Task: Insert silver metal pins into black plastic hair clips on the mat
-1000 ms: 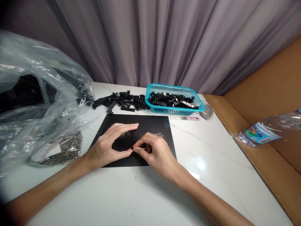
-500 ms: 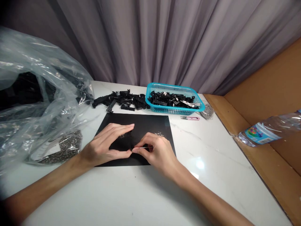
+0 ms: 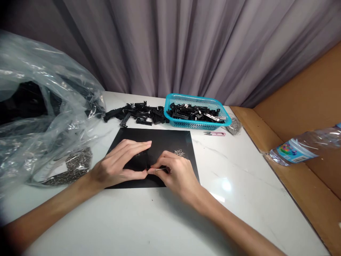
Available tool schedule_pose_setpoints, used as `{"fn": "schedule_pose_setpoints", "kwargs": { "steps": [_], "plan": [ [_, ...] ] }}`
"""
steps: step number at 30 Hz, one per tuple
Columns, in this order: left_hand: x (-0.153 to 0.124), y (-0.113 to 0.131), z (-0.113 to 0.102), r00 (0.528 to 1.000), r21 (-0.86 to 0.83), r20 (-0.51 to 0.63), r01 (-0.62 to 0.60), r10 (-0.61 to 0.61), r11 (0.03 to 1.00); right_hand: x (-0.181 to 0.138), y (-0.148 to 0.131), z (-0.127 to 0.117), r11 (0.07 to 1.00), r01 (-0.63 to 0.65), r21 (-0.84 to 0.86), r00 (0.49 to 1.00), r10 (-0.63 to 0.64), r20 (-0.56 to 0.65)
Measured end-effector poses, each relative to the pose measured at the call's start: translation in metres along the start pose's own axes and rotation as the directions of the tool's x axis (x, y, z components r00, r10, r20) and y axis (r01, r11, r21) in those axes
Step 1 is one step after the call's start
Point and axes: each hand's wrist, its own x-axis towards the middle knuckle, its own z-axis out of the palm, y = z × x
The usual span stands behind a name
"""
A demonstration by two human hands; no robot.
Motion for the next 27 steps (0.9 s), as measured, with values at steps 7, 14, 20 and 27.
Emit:
{"fn": "schedule_pose_setpoints", "kwargs": {
  "steps": [7, 14, 20, 27],
  "plan": [
    [-0.001, 0.004, -0.001, 0.999, -0.098, 0.039, 0.037, -0.033, 0.994, 0.004, -0.005, -0.03, 0.992, -0.05, 0.118, 0.983, 0.027, 0.184],
    [-0.002, 0.008, 0.001, 0.966, -0.233, 0.07, 0.259, -0.249, 0.937, 0.004, 0.001, -0.034, 0.989, -0.128, 0.068, 0.986, 0.135, -0.097],
    [-0.006, 0.005, 0.006, 0.803, -0.417, 0.254, 0.593, -0.538, 0.689, 0.003, -0.008, -0.032, 0.88, -0.173, 0.443, 0.981, 0.192, 0.003],
    [-0.005, 0.004, 0.003, 0.753, -0.547, 0.382, 0.651, -0.536, 0.526, 0.002, -0.02, -0.029, 0.803, -0.156, 0.576, 0.988, 0.128, 0.09]
  ]
}}
